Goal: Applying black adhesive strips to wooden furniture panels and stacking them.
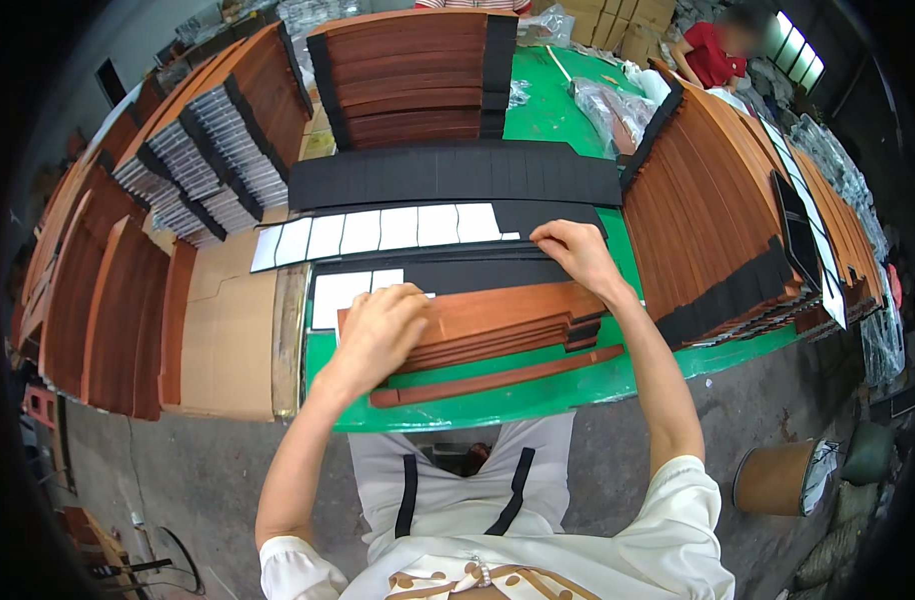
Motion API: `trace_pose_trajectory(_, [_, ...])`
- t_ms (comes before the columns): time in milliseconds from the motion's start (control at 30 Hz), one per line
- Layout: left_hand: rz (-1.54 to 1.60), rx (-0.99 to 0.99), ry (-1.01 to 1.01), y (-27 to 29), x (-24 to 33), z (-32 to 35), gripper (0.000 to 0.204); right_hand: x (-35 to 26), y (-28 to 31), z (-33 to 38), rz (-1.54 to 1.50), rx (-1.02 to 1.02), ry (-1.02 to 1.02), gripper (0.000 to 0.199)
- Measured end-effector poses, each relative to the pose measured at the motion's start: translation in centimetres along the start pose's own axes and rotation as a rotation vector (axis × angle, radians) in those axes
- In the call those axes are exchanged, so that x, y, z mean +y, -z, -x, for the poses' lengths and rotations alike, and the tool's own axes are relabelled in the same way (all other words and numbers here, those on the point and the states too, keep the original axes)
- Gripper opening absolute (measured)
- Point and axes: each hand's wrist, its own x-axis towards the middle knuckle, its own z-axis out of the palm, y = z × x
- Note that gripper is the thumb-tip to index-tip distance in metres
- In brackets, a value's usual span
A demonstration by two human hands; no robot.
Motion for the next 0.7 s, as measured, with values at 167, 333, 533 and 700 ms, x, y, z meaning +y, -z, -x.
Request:
trace_pose_trajectory(167, [0.072,-0.106,0.124,-0.3,-5.6,-3.7,0.021,5.2,-3.0,-4.5,0.288,-0.106,0.026,0.015])
trace_pose_trajectory(333, [0.074,-0.381,0.107,-2.4,-8.4,-7.7,0.029,6.8,-5.1,-6.1,0.492,-0.202,0.11,0.019])
trace_pose_trajectory(533, [-0.06,-0.53,0.125,-5.1,-9.4,-10.0,0.034,7.3,-5.8,-7.5,0.582,-0.238,0.293,0.011])
trace_pose_trajectory(700, [-0.129,-0.549,0.111,-5.8,-9.4,-10.2,0.035,8.3,-6.2,-7.1,0.674,-0.238,0.417,0.009])
